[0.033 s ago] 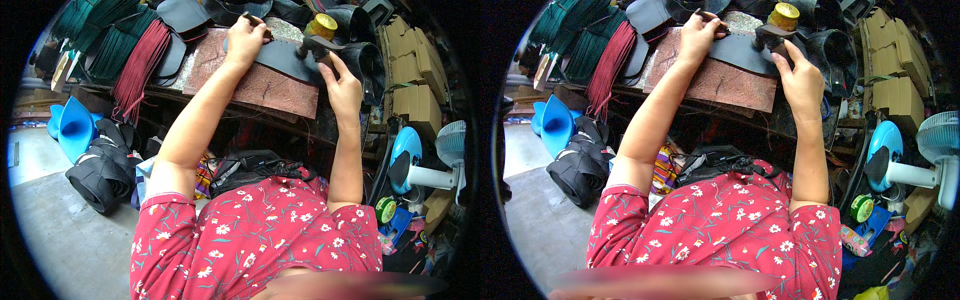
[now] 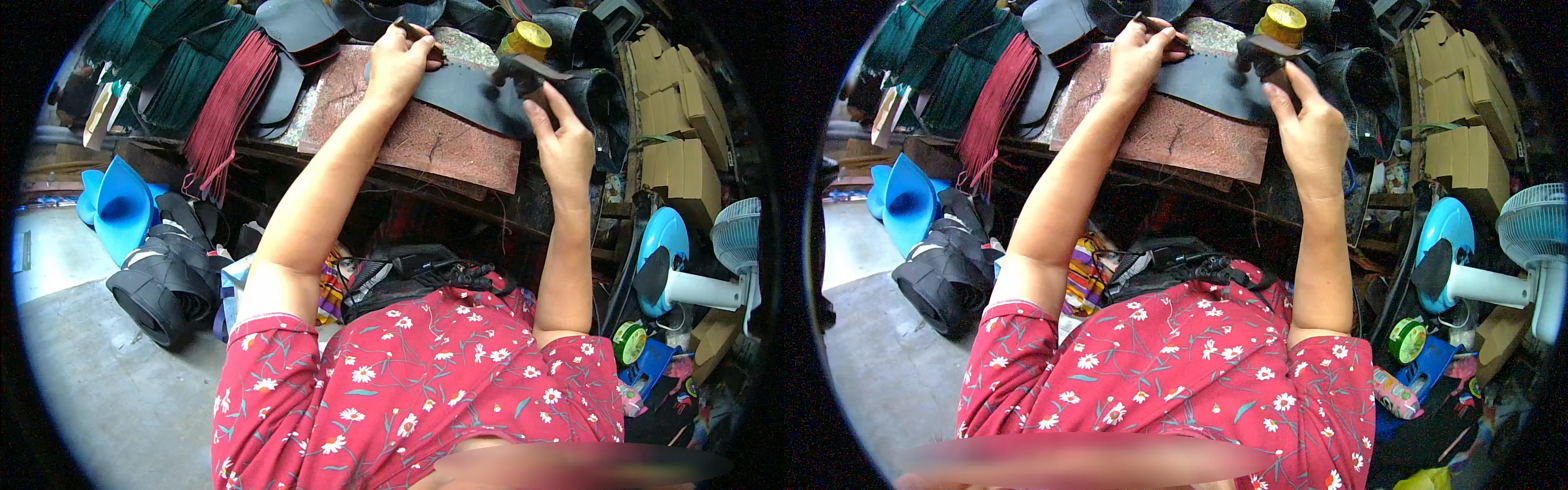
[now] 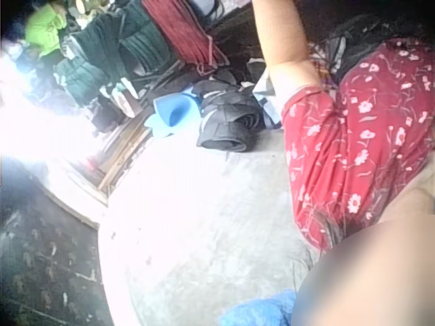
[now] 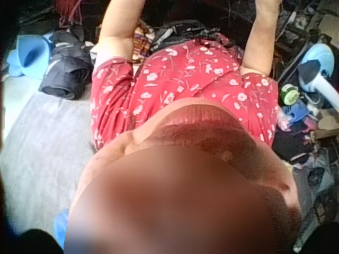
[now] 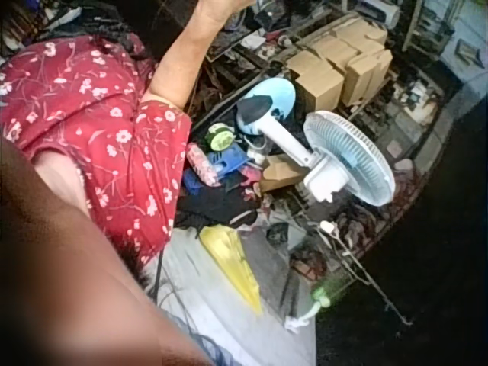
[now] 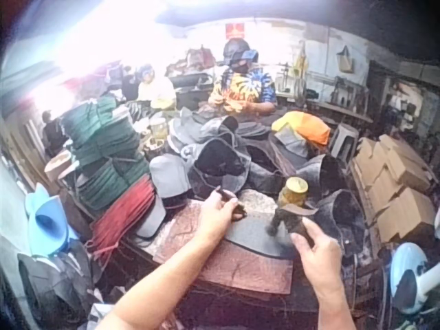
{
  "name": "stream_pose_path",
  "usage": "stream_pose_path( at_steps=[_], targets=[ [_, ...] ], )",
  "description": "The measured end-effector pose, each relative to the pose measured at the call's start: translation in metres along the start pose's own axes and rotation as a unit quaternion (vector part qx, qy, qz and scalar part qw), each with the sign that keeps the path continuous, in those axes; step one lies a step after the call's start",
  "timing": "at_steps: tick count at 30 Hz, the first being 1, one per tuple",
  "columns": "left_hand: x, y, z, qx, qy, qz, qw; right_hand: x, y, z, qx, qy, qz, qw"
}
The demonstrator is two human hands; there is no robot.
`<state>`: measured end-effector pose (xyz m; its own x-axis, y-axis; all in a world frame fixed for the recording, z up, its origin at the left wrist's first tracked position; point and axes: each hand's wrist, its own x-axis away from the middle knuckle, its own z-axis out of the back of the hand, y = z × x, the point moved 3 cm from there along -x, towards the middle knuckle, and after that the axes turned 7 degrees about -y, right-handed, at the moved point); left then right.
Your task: The person repeatedly strikes a black shoe upper with a small hammer while holding it against a wooden block. The person adjusts the shoe part's position between strikes and continues the process across the clip.
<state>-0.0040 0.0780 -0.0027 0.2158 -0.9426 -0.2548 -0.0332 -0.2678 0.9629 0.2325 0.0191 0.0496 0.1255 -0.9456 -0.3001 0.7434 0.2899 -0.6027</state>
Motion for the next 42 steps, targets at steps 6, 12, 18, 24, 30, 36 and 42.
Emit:
stream_pose_path(
  at_steps=[6, 12, 18, 24, 30, 36, 42],
  targets=[
    [0.000, 0.001, -0.003, -0.172, -0.057, -0.097, 0.979, 0.002, -0.025, 0.039, -0.182, 0.074, 0.102, 0.975],
    [0.015, 0.029, -0.030, -0.454, -0.098, -0.290, 0.837, 0.006, -0.042, 0.029, -0.082, 0.104, 0.191, 0.973],
    [0.002, 0.002, -0.014, -0.078, -0.019, -0.029, 0.996, 0.000, 0.009, 0.015, -0.022, 0.052, -0.016, 0.998],
    [-0.001, -0.001, -0.015, -0.114, -0.058, -0.089, 0.988, 0.005, -0.021, 0.052, -0.200, 0.085, 0.068, 0.974],
    [0.018, 0.024, -0.043, -0.435, -0.093, -0.304, 0.843, -0.001, -0.038, 0.029, -0.016, 0.101, 0.153, 0.983],
    [0.006, 0.013, -0.028, -0.234, -0.031, -0.167, 0.957, -0.015, 0.007, 0.005, 0.080, 0.031, 0.008, 0.996],
    [-0.006, 0.013, 0.022, 0.120, 0.007, -0.096, 0.988, -0.013, 0.014, -0.007, 0.126, -0.041, -0.040, 0.990]
  ],
)
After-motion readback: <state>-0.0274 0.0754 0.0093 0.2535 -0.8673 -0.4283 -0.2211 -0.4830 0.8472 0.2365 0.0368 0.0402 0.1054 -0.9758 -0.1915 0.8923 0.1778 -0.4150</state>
